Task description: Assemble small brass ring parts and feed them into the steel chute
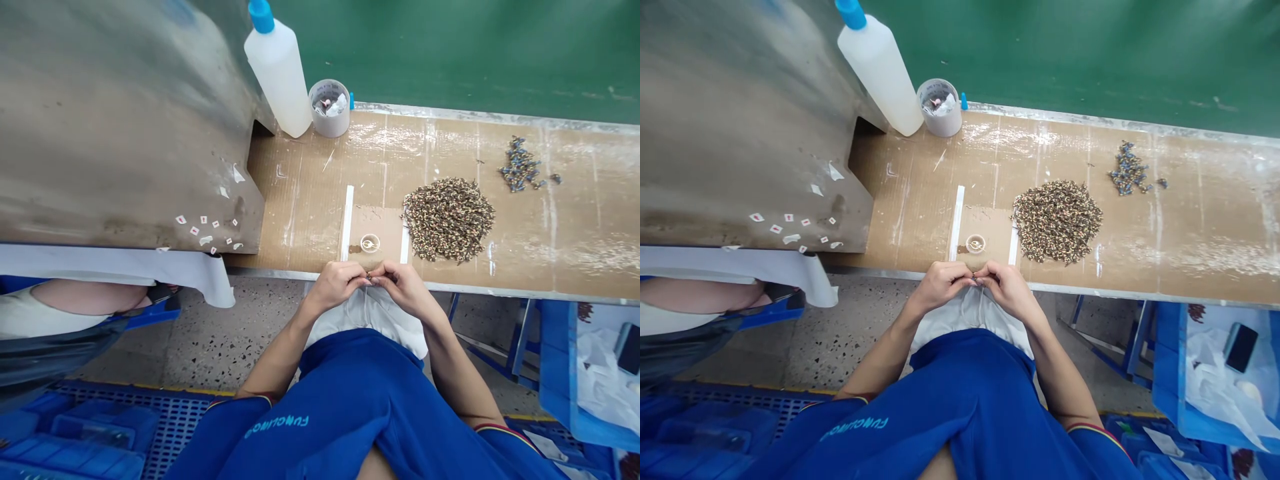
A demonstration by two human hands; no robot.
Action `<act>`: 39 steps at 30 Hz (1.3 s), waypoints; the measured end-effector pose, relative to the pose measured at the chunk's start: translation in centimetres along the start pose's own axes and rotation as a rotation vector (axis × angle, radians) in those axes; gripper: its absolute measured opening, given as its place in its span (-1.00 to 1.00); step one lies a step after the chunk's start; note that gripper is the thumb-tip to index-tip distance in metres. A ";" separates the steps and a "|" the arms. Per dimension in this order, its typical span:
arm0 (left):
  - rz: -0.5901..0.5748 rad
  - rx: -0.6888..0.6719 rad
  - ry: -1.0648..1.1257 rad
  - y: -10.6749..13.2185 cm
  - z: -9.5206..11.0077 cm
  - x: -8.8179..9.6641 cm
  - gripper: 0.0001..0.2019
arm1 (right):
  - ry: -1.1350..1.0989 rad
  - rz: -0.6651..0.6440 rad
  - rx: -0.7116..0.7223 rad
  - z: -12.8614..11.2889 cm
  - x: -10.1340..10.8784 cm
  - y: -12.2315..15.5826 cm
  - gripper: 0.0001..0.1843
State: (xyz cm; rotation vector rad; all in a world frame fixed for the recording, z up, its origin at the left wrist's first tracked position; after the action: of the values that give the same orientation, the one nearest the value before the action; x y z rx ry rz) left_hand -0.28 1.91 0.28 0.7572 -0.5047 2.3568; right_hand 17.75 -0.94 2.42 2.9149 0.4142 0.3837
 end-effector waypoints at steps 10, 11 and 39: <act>0.003 0.040 0.055 -0.2 0.1 0.1 -0.76 | -0.097 0.097 -0.003 1.2 -0.9 0.4 -0.84; -0.005 0.046 0.069 -0.3 0.1 0.3 -0.77 | -0.125 0.091 -0.011 1.2 -0.9 0.3 -0.82; 0.041 -0.002 0.006 -0.6 0.4 -0.1 -0.70 | -0.196 0.176 -0.041 1.9 -1.1 0.2 -0.72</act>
State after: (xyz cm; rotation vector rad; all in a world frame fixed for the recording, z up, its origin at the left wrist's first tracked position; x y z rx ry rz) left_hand 0.31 2.10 0.65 0.7458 -0.5242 2.3956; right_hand 17.26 -1.69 0.40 2.9204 0.1197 0.1252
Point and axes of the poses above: each hand's wrist, its own y-axis away from the middle knuckle, its own x-axis out of the back of the hand, z = x × y, the point moved 2 cm from there along -y, towards the middle knuckle, and after that the axes turned 4 degrees about -y, right-handed, at the moved point
